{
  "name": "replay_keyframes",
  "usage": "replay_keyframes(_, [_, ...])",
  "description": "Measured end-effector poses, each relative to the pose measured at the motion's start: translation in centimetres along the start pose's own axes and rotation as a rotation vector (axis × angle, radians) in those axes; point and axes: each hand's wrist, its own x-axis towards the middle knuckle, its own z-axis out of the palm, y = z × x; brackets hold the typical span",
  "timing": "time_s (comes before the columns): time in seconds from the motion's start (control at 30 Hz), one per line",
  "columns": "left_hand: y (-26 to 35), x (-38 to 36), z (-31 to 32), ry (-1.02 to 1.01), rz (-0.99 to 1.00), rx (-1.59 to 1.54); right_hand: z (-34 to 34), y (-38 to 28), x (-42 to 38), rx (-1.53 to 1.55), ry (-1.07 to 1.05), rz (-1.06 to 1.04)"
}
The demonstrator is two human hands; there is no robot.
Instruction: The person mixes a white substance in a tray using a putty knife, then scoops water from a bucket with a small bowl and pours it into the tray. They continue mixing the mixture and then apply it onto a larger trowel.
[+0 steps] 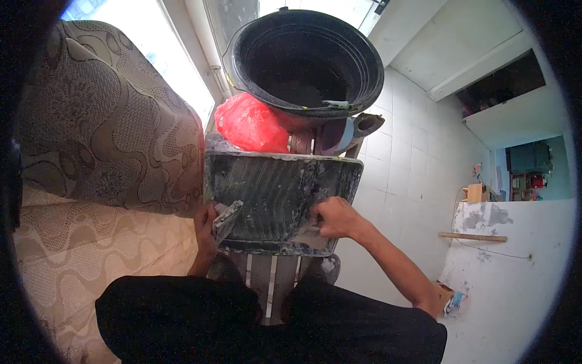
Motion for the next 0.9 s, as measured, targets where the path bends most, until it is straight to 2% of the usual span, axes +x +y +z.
replay_keyframes(0.1, [0.2, -0.4, 0.4, 0.084, 0.025, -0.025, -0.9, -0.8, -0.3, 0.040, 0.022, 0.000])
replay_keyframes(0.2, [1.2, 0.0, 0.4, 0.031, 0.071, 0.039, -0.5, -1.1, -0.2, 0.050, 0.058, -0.054])
replay_keyframes(0.3, [1.4, 0.2, 0.6, 0.018, 0.059, 0.069, -0.1, -0.3, 0.0, -0.024, 0.006, 0.003])
replay_keyframes(0.4, [1.2, 0.1, 0.3, 0.027, 0.057, 0.041, -1.5, -1.1, -0.5, 0.044, 0.005, 0.061])
replay_keyframes(0.5, [1.6, 0.3, 0.7, 0.007, 0.148, 0.113, -0.9, -1.3, -0.8, 0.051, 0.043, 0.005])
replay_keyframes(0.6, [1.0, 0.0, 0.8, 0.067, 0.109, 0.064, -0.9, -1.1, -0.7, 0.020, -0.022, 0.019])
replay_keyframes(0.67, [1.1, -0.1, 0.5, 0.019, 0.031, -0.017, -1.9, -2.1, -1.3, -0.010, 0.095, 0.000])
replay_keyframes(0.77, [2.1, -0.2, 0.8, 0.048, 0.098, 0.113, -0.6, -1.8, -1.1, 0.060, 0.034, -0.021])
replay_keyframes(0.9, [1.1, 0.0, 0.6, 0.021, 0.098, 0.080, -0.7, -0.4, -0.5, 0.045, -0.042, 0.065])
